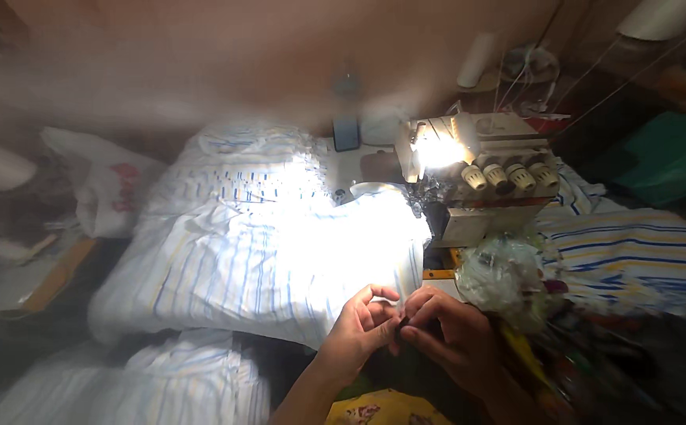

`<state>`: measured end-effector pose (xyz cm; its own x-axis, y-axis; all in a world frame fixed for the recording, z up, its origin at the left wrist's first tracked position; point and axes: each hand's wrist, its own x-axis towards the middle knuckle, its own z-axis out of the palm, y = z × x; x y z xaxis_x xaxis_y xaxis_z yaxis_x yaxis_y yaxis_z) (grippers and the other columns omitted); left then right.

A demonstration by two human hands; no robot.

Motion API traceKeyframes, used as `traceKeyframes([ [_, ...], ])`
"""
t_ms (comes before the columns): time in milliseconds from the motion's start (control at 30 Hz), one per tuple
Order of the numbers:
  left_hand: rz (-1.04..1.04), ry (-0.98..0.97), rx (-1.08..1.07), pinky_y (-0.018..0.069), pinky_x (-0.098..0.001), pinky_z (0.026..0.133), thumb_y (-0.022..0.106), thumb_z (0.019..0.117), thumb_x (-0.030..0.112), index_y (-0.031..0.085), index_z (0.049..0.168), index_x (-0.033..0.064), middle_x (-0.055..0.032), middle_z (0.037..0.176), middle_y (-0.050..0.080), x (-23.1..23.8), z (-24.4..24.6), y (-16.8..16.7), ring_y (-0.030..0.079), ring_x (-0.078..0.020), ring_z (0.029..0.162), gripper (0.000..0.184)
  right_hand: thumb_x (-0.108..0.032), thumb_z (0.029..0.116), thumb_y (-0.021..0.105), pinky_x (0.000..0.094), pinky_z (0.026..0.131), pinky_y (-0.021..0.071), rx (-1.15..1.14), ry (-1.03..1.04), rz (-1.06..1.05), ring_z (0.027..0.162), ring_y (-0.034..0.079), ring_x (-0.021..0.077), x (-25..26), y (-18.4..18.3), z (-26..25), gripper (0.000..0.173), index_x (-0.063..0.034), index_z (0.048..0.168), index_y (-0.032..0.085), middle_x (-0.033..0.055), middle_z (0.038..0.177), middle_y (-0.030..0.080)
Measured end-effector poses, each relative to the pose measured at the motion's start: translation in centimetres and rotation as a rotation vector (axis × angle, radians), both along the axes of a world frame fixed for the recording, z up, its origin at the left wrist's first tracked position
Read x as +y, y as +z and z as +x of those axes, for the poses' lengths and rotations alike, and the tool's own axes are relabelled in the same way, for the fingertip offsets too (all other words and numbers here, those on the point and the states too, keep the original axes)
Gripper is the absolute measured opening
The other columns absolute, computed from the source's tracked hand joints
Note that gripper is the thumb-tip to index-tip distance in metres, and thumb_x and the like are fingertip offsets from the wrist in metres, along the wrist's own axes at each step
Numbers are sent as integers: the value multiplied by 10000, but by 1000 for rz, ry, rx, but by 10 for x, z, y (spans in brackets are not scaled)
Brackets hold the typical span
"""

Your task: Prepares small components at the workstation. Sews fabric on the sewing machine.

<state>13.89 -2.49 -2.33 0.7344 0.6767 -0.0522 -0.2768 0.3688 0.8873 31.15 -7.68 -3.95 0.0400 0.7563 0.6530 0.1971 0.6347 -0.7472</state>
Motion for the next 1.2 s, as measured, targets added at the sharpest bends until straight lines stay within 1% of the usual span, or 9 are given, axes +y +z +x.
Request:
traceKeyframes([
  [67,52,64,33,567,-179,664,657,944,84,587,1083,103,85,939,683,-1,0,0,657,2,739,157,-218,953,706,117,795,524,10,-15,-13,886,638,-12,-1,-1,0,147,-108,928,611,-24,891,664],
  [133,134,110,52,563,-172,689,643,988,183,654,1023,139,110,910,701,-2,-2,-2,660,20,754,58,-205,941,712,112,774,522,29,-48,-26,857,636,-27,-1,-2,-1,133,-122,927,609,-45,874,667],
  [233,292,137,81,561,-161,747,714,924,364,679,1045,120,137,943,703,-1,-8,-1,661,44,820,274,-201,931,727,109,749,527,90,-60,-60,818,627,-45,0,-3,-4,127,-159,972,614,-90,867,668],
  [333,358,204,149,552,-139,707,780,863,192,707,979,51,111,880,712,-2,-9,2,653,54,765,196,-190,920,731,109,753,532,149,-25,-113,824,626,-53,0,-2,-8,150,-177,1007,610,-110,890,662],
  [467,284,284,152,561,-146,693,710,893,51,720,929,91,125,805,718,-2,-7,6,665,52,733,55,-226,950,699,133,742,558,321,91,-224,856,657,-46,-2,3,-7,180,-230,1124,653,-146,985,704],
  [667,241,415,183,567,-165,699,664,921,30,734,895,86,89,798,729,-2,-4,3,674,21,724,93,-305,1001,627,151,751,564,242,36,-212,883,673,-20,-4,-5,-4,155,-208,1107,685,-116,989,718],
  [767,268,429,210,578,-174,723,672,913,27,732,905,68,76,813,736,-4,-1,4,686,14,740,73,-243,983,650,143,776,555,134,-40,-161,886,653,-33,-3,-8,-9,188,-81,1076,665,-56,987,706],
  [867,330,460,237,569,-165,718,661,921,38,726,906,53,81,803,726,-6,0,4,673,22,731,69,-202,943,680,120,760,538,53,-98,-138,858,637,-37,-2,-9,-12,213,-12,1038,662,3,957,695],
  [1200,448,528,286,551,-134,702,644,943,59,706,896,21,76,790,704,-12,7,-3,652,46,724,87,-150,931,665,100,757,525,18,-166,-152,815,630,-46,-2,-8,-14,185,33,953,682,26,870,694],
])
